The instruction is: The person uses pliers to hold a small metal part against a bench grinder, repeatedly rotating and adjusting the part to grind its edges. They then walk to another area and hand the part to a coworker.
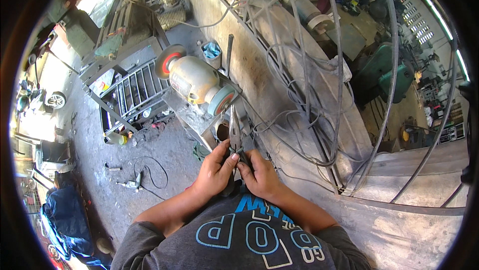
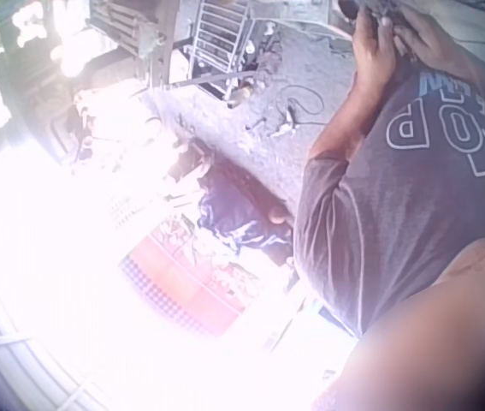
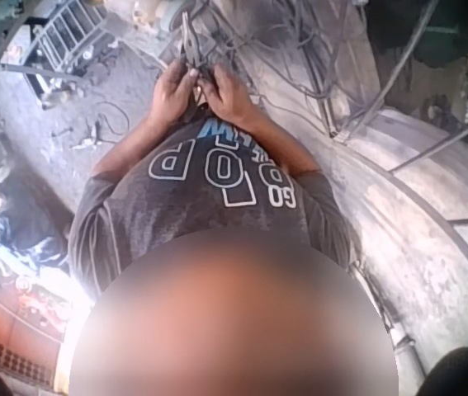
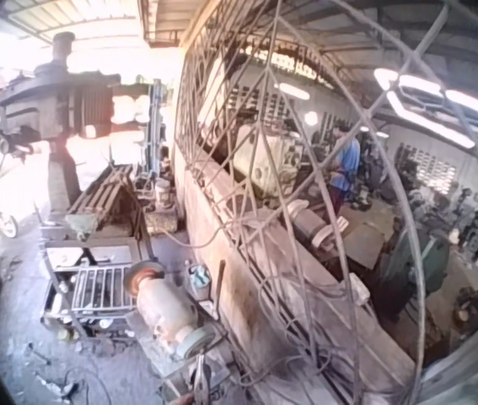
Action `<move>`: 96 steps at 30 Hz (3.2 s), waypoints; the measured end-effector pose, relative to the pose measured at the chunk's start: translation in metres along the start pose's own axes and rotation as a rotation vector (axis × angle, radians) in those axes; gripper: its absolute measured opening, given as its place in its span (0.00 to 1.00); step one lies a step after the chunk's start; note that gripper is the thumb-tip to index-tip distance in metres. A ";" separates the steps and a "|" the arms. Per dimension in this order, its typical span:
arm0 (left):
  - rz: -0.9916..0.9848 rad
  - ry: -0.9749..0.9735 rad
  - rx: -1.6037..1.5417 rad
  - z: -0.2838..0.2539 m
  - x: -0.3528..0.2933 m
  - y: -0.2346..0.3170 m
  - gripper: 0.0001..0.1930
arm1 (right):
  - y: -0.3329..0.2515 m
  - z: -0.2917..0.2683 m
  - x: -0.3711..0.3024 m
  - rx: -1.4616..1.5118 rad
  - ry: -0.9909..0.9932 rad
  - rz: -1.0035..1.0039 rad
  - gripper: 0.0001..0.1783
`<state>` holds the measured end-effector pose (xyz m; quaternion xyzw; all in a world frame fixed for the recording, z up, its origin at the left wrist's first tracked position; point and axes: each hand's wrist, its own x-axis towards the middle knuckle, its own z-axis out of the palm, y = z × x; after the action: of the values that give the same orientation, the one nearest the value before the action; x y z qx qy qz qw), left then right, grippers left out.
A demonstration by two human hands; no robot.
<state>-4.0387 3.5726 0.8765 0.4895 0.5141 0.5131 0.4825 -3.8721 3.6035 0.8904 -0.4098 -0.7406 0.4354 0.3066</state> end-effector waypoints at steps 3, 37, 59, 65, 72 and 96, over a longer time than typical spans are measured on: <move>-0.019 -0.014 -0.031 -0.001 0.001 -0.006 0.21 | 0.001 0.001 0.000 0.001 -0.005 0.015 0.16; -0.254 -0.206 0.534 -0.093 0.044 -0.039 0.19 | 0.057 0.056 0.047 -0.068 -0.265 0.295 0.18; -0.322 -0.308 0.594 -0.106 0.062 -0.031 0.18 | 0.056 0.066 0.053 -0.085 -0.214 0.344 0.22; -0.355 -0.325 0.591 -0.106 0.064 -0.029 0.17 | 0.057 0.067 0.054 -0.107 -0.222 0.356 0.22; -0.304 -0.338 0.622 -0.109 0.065 -0.033 0.17 | 0.052 0.067 0.055 -0.068 -0.173 0.335 0.22; -0.306 -0.397 0.714 -0.110 0.070 -0.025 0.17 | 0.052 0.070 0.056 -0.072 -0.244 0.443 0.22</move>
<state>-4.1530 3.6369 0.8528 0.6328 0.6231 0.1216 0.4432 -3.9378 3.6394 0.8193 -0.5172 -0.6794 0.5114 0.0973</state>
